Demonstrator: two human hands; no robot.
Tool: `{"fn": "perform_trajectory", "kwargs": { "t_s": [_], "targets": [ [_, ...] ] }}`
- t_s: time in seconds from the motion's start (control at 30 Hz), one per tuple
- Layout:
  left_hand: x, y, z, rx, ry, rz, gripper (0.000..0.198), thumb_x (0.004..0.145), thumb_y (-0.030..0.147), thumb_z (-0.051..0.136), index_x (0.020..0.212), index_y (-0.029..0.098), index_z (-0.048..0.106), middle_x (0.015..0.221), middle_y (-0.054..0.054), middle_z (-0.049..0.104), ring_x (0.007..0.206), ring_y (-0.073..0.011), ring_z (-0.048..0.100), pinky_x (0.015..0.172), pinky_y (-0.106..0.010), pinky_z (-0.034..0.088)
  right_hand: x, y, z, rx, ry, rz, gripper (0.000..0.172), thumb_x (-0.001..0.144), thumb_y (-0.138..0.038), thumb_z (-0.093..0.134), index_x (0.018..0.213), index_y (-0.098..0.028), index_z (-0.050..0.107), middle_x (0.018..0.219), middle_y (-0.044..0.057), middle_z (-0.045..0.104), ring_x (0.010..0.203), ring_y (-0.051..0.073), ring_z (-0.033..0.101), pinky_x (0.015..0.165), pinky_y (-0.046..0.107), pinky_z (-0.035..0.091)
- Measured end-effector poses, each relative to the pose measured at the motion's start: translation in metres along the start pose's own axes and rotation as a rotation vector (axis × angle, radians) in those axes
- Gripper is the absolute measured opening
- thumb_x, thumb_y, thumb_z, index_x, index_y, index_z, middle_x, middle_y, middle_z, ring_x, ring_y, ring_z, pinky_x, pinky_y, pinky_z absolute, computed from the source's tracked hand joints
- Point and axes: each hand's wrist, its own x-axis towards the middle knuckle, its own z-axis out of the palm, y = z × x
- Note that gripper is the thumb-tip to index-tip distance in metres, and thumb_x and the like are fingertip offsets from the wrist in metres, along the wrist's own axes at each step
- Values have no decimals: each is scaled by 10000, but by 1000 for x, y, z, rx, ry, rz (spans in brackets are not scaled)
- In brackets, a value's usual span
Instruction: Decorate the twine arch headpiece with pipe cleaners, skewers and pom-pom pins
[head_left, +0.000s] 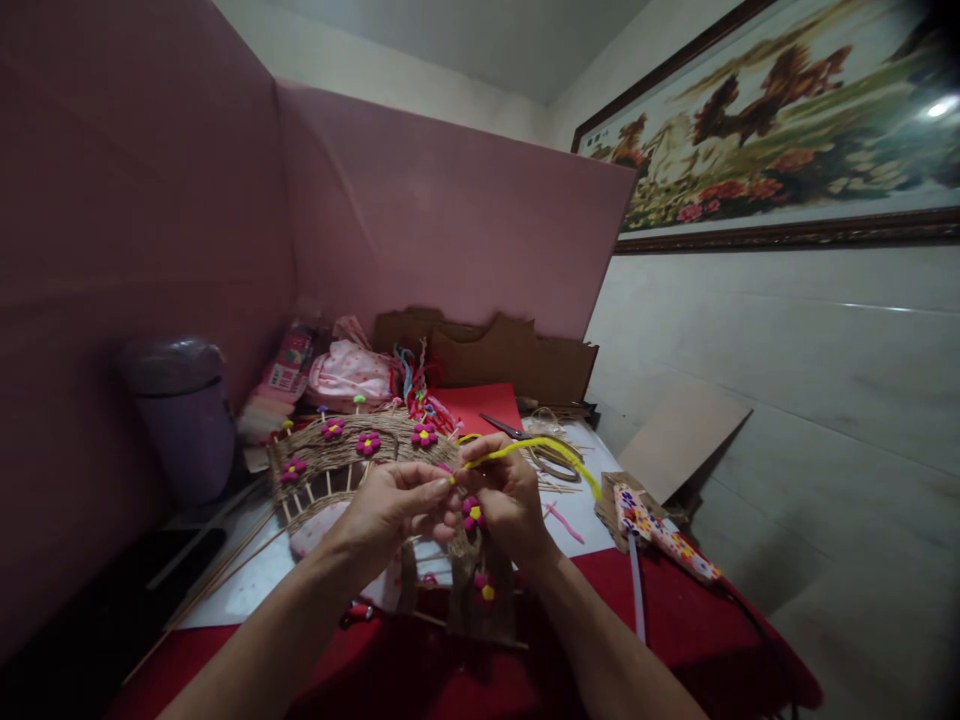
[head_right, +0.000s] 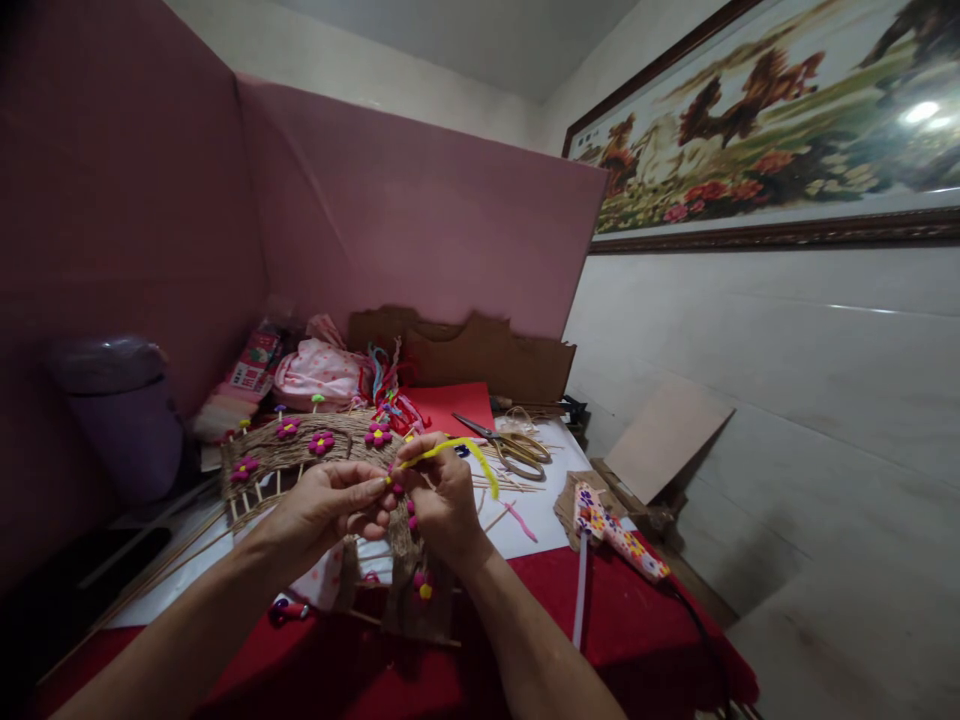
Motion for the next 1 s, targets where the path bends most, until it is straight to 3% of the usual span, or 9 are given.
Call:
{"fn": "perform_trajectory", "kwargs": {
  "t_s": [0.7,0.9,1.0],
  "targets": [
    [1,1,2,-26,25,-24,191,623,233,768,692,81,675,628,-68,667,519,-116,611,504,-217,509,-4,-2,2,36,-20,22,139,728,-120,584,820,-209,528,752,-16,561,630,108,538,572,227,449],
    [3,-2,1,-31,29,-38,186,594,214,774,672,86,664,598,-52,649,486,-107,588,495,-225,500,-4,0,1,-52,-47,-37,148,742,-94,559,824,-212,528,772,-12,571,672,120,551,609,239,449],
    [2,-1,4,16,94,-25,207,566,242,784,621,95,649,561,-44,637,469,-115,579,483,-243,499,-6,3,-1,-167,-73,-93,140,766,-103,541,846,-217,528,754,-12,570,670,126,546,622,248,440]
  ]
}}
